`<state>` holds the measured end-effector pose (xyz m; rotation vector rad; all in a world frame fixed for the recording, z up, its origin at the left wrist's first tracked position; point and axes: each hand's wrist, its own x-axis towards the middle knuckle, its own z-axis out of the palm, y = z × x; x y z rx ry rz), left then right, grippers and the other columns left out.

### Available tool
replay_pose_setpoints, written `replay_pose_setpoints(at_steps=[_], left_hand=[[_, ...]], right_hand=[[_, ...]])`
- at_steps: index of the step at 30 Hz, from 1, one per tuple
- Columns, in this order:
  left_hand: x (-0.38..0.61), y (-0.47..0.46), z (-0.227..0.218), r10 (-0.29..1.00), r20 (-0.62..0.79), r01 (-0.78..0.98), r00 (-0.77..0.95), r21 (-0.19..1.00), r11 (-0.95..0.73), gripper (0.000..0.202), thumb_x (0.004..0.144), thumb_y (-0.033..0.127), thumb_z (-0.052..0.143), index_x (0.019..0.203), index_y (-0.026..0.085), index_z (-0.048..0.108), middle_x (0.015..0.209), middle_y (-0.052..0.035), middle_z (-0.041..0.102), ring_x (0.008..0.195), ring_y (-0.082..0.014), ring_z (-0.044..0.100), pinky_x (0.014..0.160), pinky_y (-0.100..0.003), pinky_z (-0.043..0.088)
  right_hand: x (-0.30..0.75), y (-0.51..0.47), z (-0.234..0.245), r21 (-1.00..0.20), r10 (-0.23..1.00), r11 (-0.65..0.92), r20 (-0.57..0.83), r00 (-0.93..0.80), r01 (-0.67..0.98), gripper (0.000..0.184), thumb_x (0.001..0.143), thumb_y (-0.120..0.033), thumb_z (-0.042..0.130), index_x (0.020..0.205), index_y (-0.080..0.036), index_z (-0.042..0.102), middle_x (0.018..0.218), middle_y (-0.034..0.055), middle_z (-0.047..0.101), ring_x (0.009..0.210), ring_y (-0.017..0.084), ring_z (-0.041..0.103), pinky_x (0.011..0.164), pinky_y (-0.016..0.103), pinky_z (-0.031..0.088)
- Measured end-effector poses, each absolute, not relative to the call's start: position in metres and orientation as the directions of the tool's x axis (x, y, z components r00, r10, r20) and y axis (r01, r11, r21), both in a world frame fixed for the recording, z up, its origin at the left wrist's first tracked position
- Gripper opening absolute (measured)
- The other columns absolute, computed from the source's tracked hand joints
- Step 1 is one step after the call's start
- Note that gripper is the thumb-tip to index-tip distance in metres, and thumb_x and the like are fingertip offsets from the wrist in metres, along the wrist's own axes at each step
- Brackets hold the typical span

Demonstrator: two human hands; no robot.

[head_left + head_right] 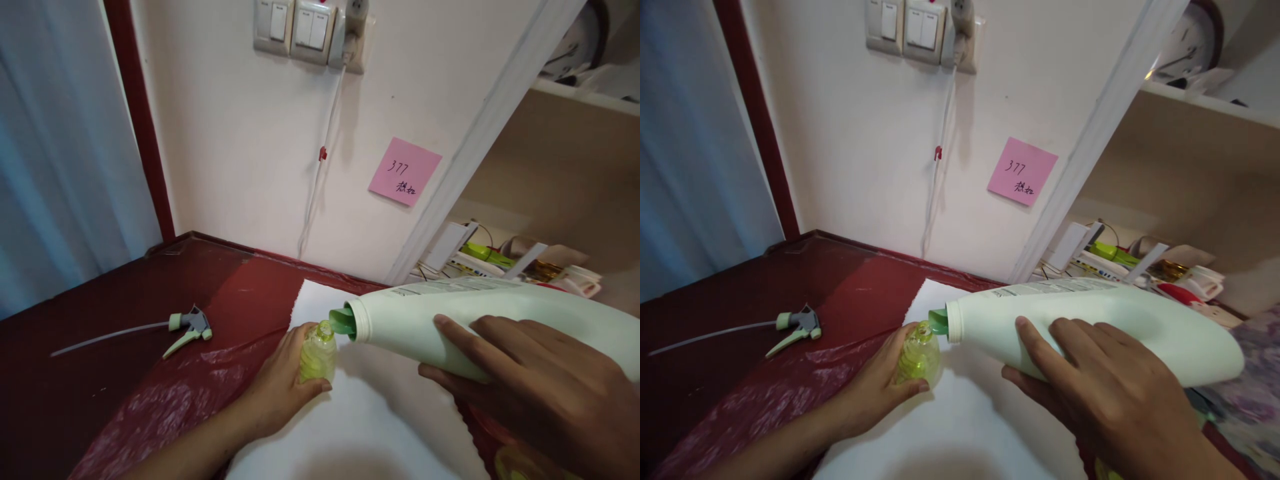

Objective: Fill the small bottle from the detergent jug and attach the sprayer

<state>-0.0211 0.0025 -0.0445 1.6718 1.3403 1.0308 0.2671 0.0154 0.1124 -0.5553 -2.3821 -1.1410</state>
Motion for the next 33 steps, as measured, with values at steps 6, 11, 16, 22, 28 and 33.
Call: replay_pose_setpoints(at_steps=[6, 11, 16, 22, 28, 33], left_hand=[[-0.0219, 0.0024, -0.0468, 0.982, 0.14, 0.387, 0.128, 0.905, -0.179, 0.074, 0.076, 0.024, 0.072, 0.143, 0.026, 0.039, 0.149, -0.0128, 0.05, 0.141, -0.0335, 0.041, 0.121, -0.055, 0.027], [-0.0217, 0.0024, -0.0461, 0.982, 0.141, 0.382, 0.123, 0.907, -0.178, 0.074, 0.075, 0.024, 0.073, 0.141, 0.026, 0.042, 0.146, -0.0121, 0.053, 0.139, -0.0339, 0.044, 0.119, -0.053, 0.03], [-0.0208, 0.003, -0.0454, 0.983, 0.144, 0.38, 0.114, 0.908, -0.177, 0.073, 0.075, 0.025, 0.073, 0.141, 0.027, 0.043, 0.147, -0.0121, 0.053, 0.14, -0.034, 0.044, 0.119, -0.053, 0.031], [-0.0209, 0.003, -0.0451, 0.985, 0.128, 0.391, 0.119, 0.905, -0.165, 0.075, 0.075, 0.025, 0.073, 0.142, 0.024, 0.041, 0.149, -0.0125, 0.051, 0.142, -0.0337, 0.041, 0.121, -0.052, 0.028], [-0.0217, 0.0027, -0.0461, 0.981, 0.139, 0.391, 0.134, 0.902, -0.181, 0.074, 0.077, 0.025, 0.072, 0.144, 0.023, 0.039, 0.149, -0.013, 0.05, 0.141, -0.0324, 0.041, 0.121, -0.052, 0.028], [-0.0204, 0.0015, -0.0416, 0.985, 0.127, 0.377, 0.12, 0.912, -0.163, 0.074, 0.075, 0.024, 0.072, 0.142, 0.022, 0.041, 0.147, -0.014, 0.052, 0.141, -0.0342, 0.042, 0.12, -0.053, 0.029]], right_hand=[[0.2673, 0.0145, 0.1116, 0.63, 0.173, 0.568, 0.537, -0.826, 0.529, 0.023, 0.103, -0.033, 0.053, 0.115, -0.015, 0.063, 0.071, 0.0021, 0.064, 0.053, 0.02, 0.061, 0.056, 0.036, 0.047], [0.2672, 0.0143, 0.113, 0.622, 0.167, 0.586, 0.534, -0.829, 0.519, 0.022, 0.103, -0.03, 0.055, 0.116, -0.014, 0.062, 0.071, 0.0027, 0.064, 0.054, 0.02, 0.062, 0.056, 0.036, 0.048], [0.2658, 0.0153, 0.115, 0.643, 0.157, 0.57, 0.526, -0.836, 0.511, 0.02, 0.104, -0.028, 0.052, 0.115, -0.014, 0.062, 0.072, 0.0029, 0.065, 0.055, 0.021, 0.064, 0.057, 0.037, 0.048], [0.2683, 0.0145, 0.113, 0.632, 0.175, 0.576, 0.524, -0.834, 0.518, 0.023, 0.103, -0.031, 0.052, 0.118, -0.016, 0.062, 0.073, 0.0022, 0.065, 0.055, 0.02, 0.062, 0.057, 0.037, 0.048], [0.2676, 0.0146, 0.1136, 0.637, 0.171, 0.577, 0.518, -0.838, 0.511, 0.021, 0.104, -0.027, 0.052, 0.118, -0.015, 0.061, 0.074, 0.0021, 0.065, 0.056, 0.02, 0.062, 0.059, 0.036, 0.047], [0.2682, 0.0145, 0.1133, 0.628, 0.163, 0.588, 0.524, -0.836, 0.509, 0.023, 0.102, -0.028, 0.055, 0.119, -0.014, 0.061, 0.074, 0.0018, 0.063, 0.056, 0.019, 0.061, 0.059, 0.036, 0.046]])
